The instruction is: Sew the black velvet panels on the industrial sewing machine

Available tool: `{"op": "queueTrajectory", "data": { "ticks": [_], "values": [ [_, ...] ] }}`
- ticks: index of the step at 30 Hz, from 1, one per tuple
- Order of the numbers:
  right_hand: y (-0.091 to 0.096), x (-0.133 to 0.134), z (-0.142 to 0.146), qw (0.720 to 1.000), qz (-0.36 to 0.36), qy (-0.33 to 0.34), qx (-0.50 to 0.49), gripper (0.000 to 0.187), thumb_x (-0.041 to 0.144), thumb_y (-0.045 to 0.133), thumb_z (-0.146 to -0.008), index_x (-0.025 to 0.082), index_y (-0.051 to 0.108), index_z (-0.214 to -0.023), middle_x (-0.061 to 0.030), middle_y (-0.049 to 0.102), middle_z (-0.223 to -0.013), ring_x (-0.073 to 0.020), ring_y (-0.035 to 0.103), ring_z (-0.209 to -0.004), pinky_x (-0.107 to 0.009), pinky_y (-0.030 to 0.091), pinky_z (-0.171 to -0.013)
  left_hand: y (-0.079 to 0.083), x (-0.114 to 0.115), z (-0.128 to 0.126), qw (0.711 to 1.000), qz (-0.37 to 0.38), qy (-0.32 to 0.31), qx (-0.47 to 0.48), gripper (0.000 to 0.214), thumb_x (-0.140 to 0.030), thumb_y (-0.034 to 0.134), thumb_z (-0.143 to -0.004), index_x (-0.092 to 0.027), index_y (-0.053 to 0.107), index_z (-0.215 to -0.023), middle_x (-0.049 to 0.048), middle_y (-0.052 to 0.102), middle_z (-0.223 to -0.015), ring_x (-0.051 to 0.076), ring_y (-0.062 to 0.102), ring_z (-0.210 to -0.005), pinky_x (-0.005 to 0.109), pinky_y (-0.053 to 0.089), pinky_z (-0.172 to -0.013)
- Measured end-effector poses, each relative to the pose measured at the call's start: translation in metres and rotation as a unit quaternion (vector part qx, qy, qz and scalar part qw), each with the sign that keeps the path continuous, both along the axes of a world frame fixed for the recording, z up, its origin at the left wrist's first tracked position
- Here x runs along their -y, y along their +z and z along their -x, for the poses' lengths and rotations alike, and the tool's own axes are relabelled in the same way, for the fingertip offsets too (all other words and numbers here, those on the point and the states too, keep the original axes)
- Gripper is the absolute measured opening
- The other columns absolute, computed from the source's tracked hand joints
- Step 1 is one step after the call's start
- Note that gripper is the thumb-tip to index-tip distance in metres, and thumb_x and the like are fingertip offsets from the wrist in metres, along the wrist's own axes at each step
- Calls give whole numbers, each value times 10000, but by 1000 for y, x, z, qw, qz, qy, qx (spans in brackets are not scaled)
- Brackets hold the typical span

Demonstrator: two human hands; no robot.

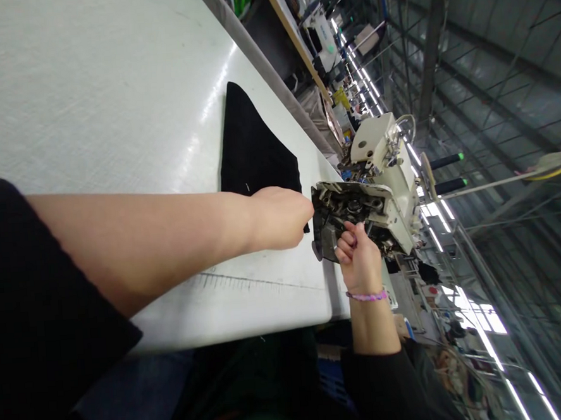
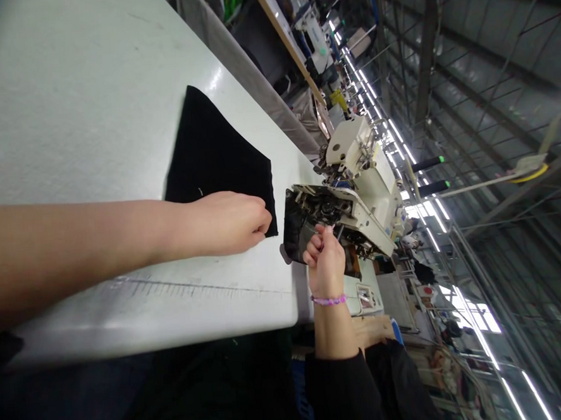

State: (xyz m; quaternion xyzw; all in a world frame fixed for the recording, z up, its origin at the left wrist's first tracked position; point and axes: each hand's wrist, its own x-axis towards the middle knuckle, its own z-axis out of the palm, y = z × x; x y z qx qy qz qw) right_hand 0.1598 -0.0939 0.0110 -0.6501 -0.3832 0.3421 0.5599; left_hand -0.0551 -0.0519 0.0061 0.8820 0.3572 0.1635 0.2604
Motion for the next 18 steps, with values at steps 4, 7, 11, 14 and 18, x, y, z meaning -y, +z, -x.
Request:
{"op": "queueTrajectory", "data": {
  "ticks": [4, 7, 11, 14, 18],
  "values": [
    [4, -10, 4, 1000, -3, -3, -20, 304, 441, 666, -864, 155, 563, -877, 127, 295, -567, -28, 193, -410, -134, 147, -344, 1, 0, 1, 1000, -6, -6, -5, 260, -178, 483, -853, -163, 736, -911, 107, 701, -1009, 245, 642, -854, 317, 461, -689],
    [5, -16, 6, 999, -5, -6, -39, 276, 409, 636, -899, 148, 558, -854, 130, 287, -559, -24, 185, -402, -130, 141, -340, 1, -1, 1, 1000, -4, -6, -4, 255, -179, 490, -852, -165, 738, -910, 107, 702, -1012, 240, 643, -857, 313, 462, -705],
    [4, -22, 8, 998, -15, -11, -65, 247, 368, 580, -945, 147, 551, -837, 129, 289, -558, -21, 183, -395, -123, 149, -335, 0, -1, 1, 1000, -7, -5, -4, 269, -181, 486, -848, -170, 743, -928, 105, 701, -1023, 237, 641, -865, 312, 466, -724],
    [3, -24, 10, 996, -23, -18, -80, 247, 337, 529, -978, 148, 539, -820, 129, 281, -555, -21, 178, -390, -121, 147, -331, 0, -1, 1, 1000, -11, -3, -6, 275, -189, 481, -849, -171, 742, -935, 103, 699, -1033, 229, 639, -851, 310, 465, -714],
    [5, -25, 14, 995, -29, -22, -97, 262, 316, 493, -1000, 155, 519, -795, 128, 272, -554, -22, 175, -387, -116, 148, -328, 0, -1, 0, 1000, -15, -4, -8, 276, -189, 478, -851, -172, 739, -937, 101, 695, -1039, 231, 637, -850, 314, 465, -707]
  ]
}}
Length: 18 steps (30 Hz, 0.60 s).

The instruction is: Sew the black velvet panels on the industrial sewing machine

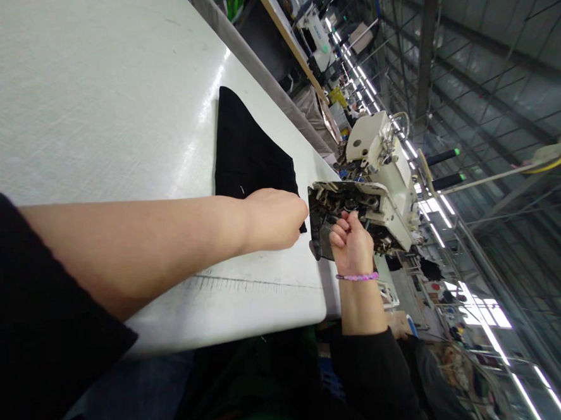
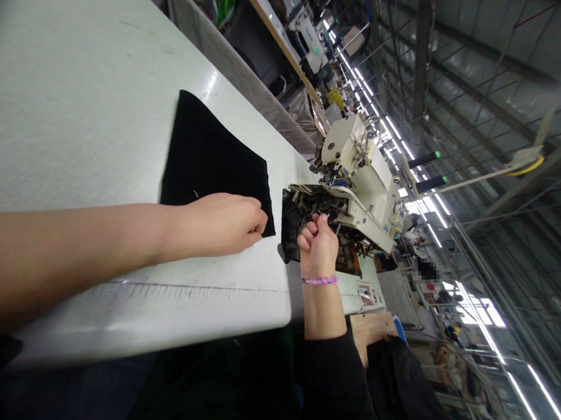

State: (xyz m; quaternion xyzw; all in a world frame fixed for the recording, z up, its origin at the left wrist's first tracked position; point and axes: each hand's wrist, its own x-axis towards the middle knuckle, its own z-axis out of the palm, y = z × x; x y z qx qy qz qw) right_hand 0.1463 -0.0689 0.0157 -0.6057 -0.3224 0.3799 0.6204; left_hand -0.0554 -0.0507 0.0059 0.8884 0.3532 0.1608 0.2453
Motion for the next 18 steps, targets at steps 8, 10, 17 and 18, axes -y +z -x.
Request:
{"op": "queueTrajectory", "data": {
  "ticks": [8, 10, 17, 18],
  "values": [
    [4, 5, 4, 999, 20, 3, -25, 265, 257, 444, -1022, 140, 533, -802, 122, 269, -565, -18, 185, -384, -109, 150, -314, -2, 0, 0, 1000, -6, 2, 2, 253, -190, 487, -849, -167, 732, -908, 100, 696, -1013, 232, 642, -832, 315, 458, -681],
    [6, 4, 4, 999, 24, 1, -32, 292, 255, 416, -1033, 138, 530, -791, 121, 259, -568, -18, 181, -383, -107, 146, -308, -1, 0, 0, 1000, -3, 3, 0, 255, -188, 485, -850, -168, 733, -906, 99, 697, -1010, 233, 643, -838, 313, 458, -681],
    [13, 1, 6, 998, 27, -8, -57, 323, 248, 366, -1045, 148, 511, -774, 118, 248, -574, -17, 188, -370, -93, 161, -288, 1, 1, 1, 1000, 0, 3, -2, 281, -183, 473, -853, -173, 742, -935, 101, 699, -1036, 233, 644, -847, 313, 465, -704],
    [14, 1, 5, 998, 28, -8, -61, 323, 243, 361, -1046, 149, 511, -776, 118, 246, -573, -19, 185, -370, -90, 160, -285, 1, 1, 0, 1000, 0, 4, -2, 285, -185, 472, -852, -174, 742, -942, 101, 698, -1042, 234, 644, -848, 314, 466, -703]
  ]
}}
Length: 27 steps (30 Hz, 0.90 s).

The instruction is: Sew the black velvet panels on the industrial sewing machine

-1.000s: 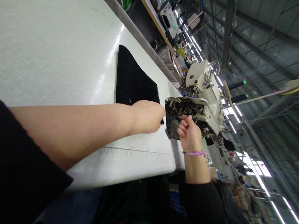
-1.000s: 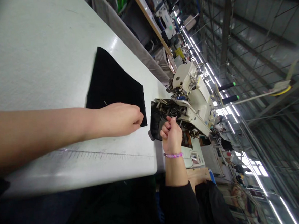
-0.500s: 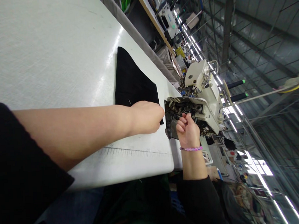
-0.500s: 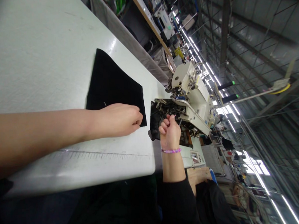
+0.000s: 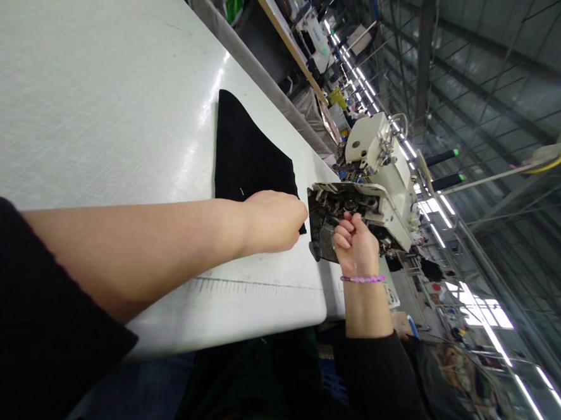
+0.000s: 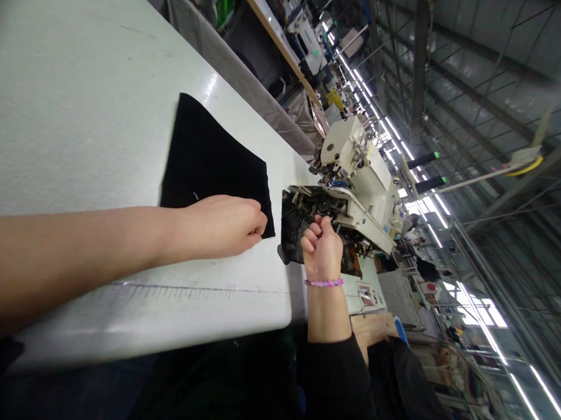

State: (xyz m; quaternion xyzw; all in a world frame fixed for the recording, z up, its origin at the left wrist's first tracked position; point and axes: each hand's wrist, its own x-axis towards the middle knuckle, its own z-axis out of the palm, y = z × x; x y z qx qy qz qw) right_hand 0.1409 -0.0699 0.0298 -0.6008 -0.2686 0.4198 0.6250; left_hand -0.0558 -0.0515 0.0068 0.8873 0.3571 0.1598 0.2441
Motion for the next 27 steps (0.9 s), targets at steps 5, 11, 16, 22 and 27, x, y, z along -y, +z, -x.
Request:
{"op": "queueTrajectory", "data": {
  "ticks": [5, 11, 16, 22, 27],
  "values": [
    [4, -2, -2, 1000, 1, 2, -22, 345, 234, 327, -1055, 153, 494, -765, 118, 227, -570, -23, 175, -370, -84, 154, -271, 0, 0, 0, 1000, -4, 1, -4, 295, -188, 471, -850, -175, 745, -958, 97, 698, -1041, 225, 643, -850, 303, 468, -705],
    [2, 1, 1, 999, -12, 7, -50, 354, 219, 283, -1058, 176, 446, -747, 114, 219, -577, -31, 185, -376, -81, 178, -278, -1, 0, 0, 1000, -4, 1, -1, 286, -190, 467, -856, -174, 740, -942, 94, 701, -1018, 222, 644, -846, 299, 462, -699],
    [-1, 12, 3, 997, -25, 22, -65, 312, 246, 334, -1048, 193, 426, -755, 111, 234, -588, -34, 208, -390, -73, 201, -301, -1, 0, 0, 1000, -1, -5, 6, 290, -187, 463, -854, -173, 742, -930, 103, 700, -1016, 233, 645, -857, 308, 466, -715],
    [-11, 40, 2, 992, 31, 75, -98, 237, 198, 434, -1006, 185, 467, -771, 103, 247, -597, -35, 231, -411, -67, 221, -328, -2, 0, 0, 1000, 10, -1, 19, 276, -187, 477, -851, -171, 745, -919, 106, 698, -1006, 238, 643, -852, 323, 471, -751],
    [-15, 51, 0, 969, 130, 90, -191, 261, 222, 361, -1034, 161, 503, -823, 95, 311, -601, -22, 286, -420, -43, 258, -352, -1, 0, 0, 1000, 14, 0, 21, 271, -200, 485, -851, -170, 744, -923, 108, 696, -1014, 243, 644, -870, 327, 470, -777]
  ]
}}
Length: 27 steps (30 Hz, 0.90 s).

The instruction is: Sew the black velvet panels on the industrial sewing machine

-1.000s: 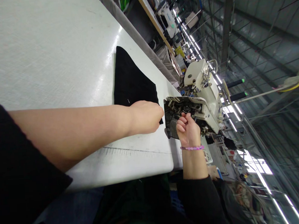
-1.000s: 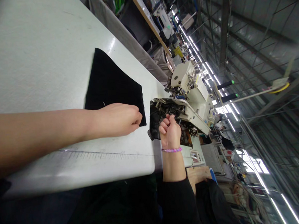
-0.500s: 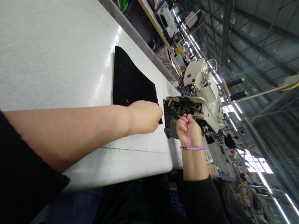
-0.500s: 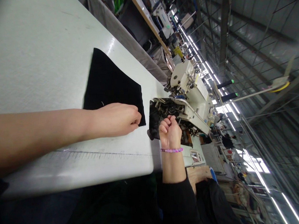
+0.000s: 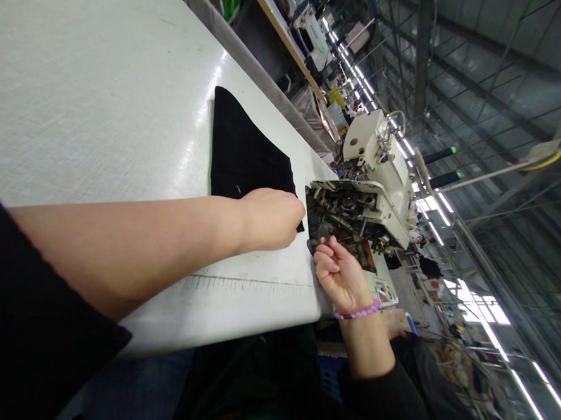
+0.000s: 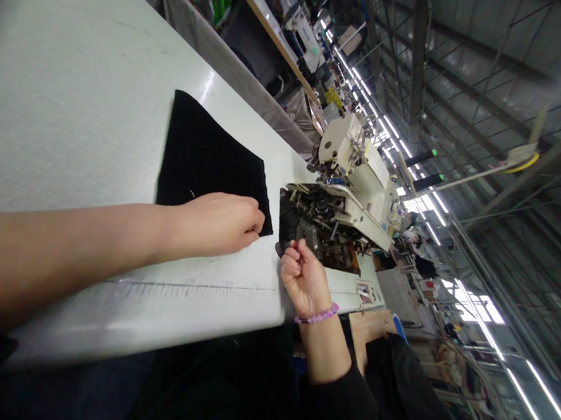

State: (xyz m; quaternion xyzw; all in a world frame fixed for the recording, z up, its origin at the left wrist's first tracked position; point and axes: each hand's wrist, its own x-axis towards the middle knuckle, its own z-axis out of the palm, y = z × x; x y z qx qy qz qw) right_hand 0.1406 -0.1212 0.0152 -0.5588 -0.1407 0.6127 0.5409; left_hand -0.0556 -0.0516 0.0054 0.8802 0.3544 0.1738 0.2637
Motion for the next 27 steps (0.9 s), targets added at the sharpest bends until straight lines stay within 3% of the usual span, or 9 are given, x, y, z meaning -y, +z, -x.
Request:
{"op": "queueTrajectory", "data": {
  "ticks": [3, 5, 10, 16, 20, 27],
  "values": [
    [5, 0, -2, 1000, 1, -23, -21, 340, 274, 271, -1061, 136, 522, -878, 94, 327, -604, -22, 289, -406, -53, 267, -340, 0, 0, 0, 1000, -8, 0, -11, 281, -199, 472, -858, -167, 741, -929, 111, 697, -1019, 243, 646, -863, 325, 471, -757],
    [6, -1, -5, 1000, -20, -20, -7, 292, 282, 333, -1051, 133, 532, -896, 100, 318, -599, -25, 286, -402, -64, 273, -337, 0, 0, 0, 1000, -14, -2, -15, 282, -199, 469, -859, -165, 739, -930, 112, 697, -1023, 243, 646, -861, 323, 471, -743],
    [5, -7, -11, 1000, -13, 10, -17, 92, 169, 479, -976, 141, 534, -908, 101, 333, -611, -28, 315, -429, -57, 301, -361, 1, 0, 0, 1000, -12, -5, -16, 275, -206, 479, -855, -170, 739, -939, 109, 697, -1041, 240, 644, -880, 318, 473, -752],
    [9, -13, -15, 993, 25, 24, -111, 168, 51, 412, -944, 145, 509, -1044, 116, 319, -618, -22, 328, -435, -42, 311, -394, 2, 1, 1, 1000, -7, -6, -17, 286, -196, 473, -858, -160, 742, -947, 121, 696, -1038, 262, 647, -884, 340, 478, -745],
    [13, -3, -19, 983, 5, 4, -181, 180, 28, 435, -925, 142, 491, -1053, 133, 301, -593, -19, 337, -421, -44, 322, -397, 2, 1, 1, 1000, -6, -3, -12, 286, -194, 469, -862, -163, 742, -940, 118, 698, -1031, 256, 650, -860, 337, 473, -733],
    [20, 27, -20, 975, 41, 16, -218, 73, 111, 487, -968, 155, 471, -912, 130, 317, -591, -4, 353, -412, -19, 311, -375, 1, -2, 0, 1000, -26, -6, -13, 276, -200, 454, -851, -171, 728, -879, 100, 697, -999, 240, 649, -855, 318, 460, -704]
  ]
}}
